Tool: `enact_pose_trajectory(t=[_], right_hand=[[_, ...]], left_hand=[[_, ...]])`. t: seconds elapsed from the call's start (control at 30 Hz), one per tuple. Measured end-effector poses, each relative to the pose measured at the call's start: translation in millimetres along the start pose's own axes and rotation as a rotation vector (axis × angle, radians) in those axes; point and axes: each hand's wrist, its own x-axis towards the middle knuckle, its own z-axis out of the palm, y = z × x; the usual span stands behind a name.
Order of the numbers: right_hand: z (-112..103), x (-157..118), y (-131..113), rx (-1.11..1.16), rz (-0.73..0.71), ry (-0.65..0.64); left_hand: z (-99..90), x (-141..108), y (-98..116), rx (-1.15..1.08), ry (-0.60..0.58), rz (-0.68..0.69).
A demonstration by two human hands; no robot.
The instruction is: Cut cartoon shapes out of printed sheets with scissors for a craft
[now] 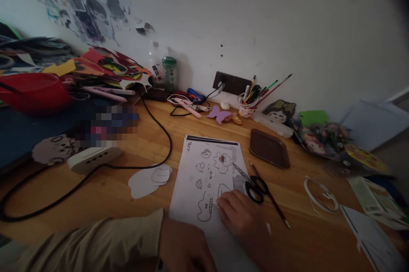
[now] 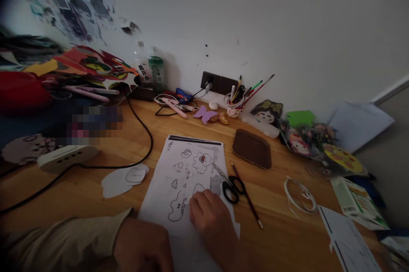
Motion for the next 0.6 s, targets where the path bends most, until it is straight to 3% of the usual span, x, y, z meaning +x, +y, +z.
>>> enact_pose_trajectory(t=[0.1,0.13,0.23,0.33,0.4,0.47,0.53,0.6], right_hand=[[-26.9,3.7,3.6,0.203,0.098,-0.055],[-36.6,3.7,4.7,0.338,0.123,-0.137],[-56.7,-1.5,5.6,0.906,0.143,-0.545],[-59.1,-8.2,3.6,1.039,0.095,-0.671],[-54.9,-7.9,2.1,1.038,0.118,-0.656],[-48.3,-2.3,1.1,0.962,0.216,-0.532],[-38.1,6.1,0.6,0.693,0.300,-0.324],[-23.6,13.5,0.0,0.329,0.264,-0.151]], left_hand=[[-2.1,-2.2,5.5,-0.048,-0.029,-0.027],[-2.7,-2.6,7.0,-0.059,-0.029,-0.037],[-2.5,-1.5,7.4,-0.065,-0.028,-0.062],[-0.6,2.2,3.1,-0.058,-0.050,-0.080],[0.0,4.2,0.5,-0.060,-0.066,-0.091],[-0.4,4.6,0.2,-0.065,-0.070,-0.094],[-1.1,3.5,2.1,-0.065,-0.052,-0.095],[-1.6,1.8,4.7,-0.061,-0.027,-0.101]])
